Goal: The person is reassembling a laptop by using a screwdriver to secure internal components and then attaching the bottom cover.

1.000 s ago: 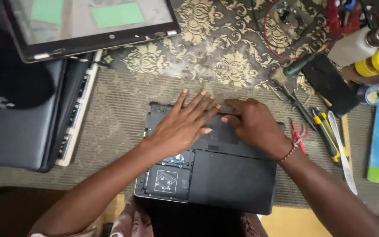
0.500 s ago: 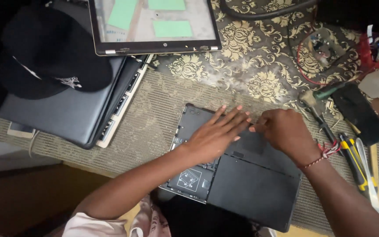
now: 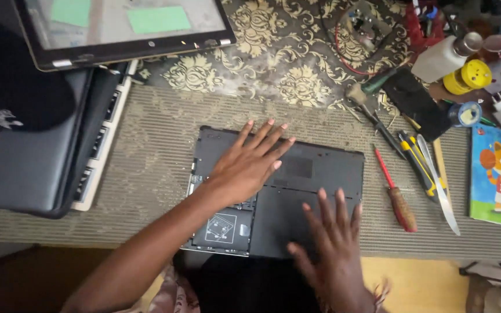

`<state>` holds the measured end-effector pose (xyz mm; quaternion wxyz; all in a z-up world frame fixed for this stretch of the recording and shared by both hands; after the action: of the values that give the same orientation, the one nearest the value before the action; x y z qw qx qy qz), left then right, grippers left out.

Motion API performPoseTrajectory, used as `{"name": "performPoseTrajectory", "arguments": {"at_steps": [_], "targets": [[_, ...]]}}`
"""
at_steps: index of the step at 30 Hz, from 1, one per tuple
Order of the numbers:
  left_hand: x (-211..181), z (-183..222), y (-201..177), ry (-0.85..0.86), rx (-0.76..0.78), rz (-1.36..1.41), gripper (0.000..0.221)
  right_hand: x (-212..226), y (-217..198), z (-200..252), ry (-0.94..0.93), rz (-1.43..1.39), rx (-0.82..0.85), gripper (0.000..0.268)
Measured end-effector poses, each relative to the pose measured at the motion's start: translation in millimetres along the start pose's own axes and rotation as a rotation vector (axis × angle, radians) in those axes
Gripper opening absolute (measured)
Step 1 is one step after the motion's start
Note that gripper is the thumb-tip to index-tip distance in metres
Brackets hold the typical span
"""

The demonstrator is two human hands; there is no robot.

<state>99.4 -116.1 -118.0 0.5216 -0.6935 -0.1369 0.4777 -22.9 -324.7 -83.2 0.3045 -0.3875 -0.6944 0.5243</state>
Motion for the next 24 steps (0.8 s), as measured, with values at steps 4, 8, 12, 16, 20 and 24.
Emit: {"name": "performPoseTrajectory", "arguments": {"at_steps": [4,8,12,16,20,24], "targets": [[3.0,-1.5,4.5,0.0,0.014,-0.027,0.056,8.1,15.7,38.8,0.034,0.036,0.073,0.108],[1.7,-0.8,7.2,-0.01,0.009,-0.023,0.055,5.8,30.5,13.9,-0.05,0.084,0.118,0.076],[4.9,-1.8,3.1,-0.027,0.007,-0.018,0.055,8.8,19.3,-8.7,-0.056,0.052,0.136,0.061],[0.7,-2.0,-3.7,-0.039,0.035,0.007,0.058,11.1,19.9,-8.1,-0.048,0.097,0.126,0.069],[1.7,-1.9,-12.8,-0.1,0.22,0.192,0.062,13.0,16.7,-6.3,-0.134,0.115,0.183,0.112],[2.3,-2.2,-19.9,-0.123,0.225,0.21,0.058,12.8,17.1,-14.2,-0.212,0.044,0.198,0.098]]}}
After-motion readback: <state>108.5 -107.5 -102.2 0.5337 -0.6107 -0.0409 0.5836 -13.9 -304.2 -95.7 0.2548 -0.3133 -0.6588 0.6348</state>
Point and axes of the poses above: each hand's wrist, its own z-axis away from the middle knuckle, its own y-axis out of the palm, x = y × z, the point moved 3 cm from there along -z, towards the middle knuckle, and after that the axes turned 12 degrees about z, right-handed, at the moved point
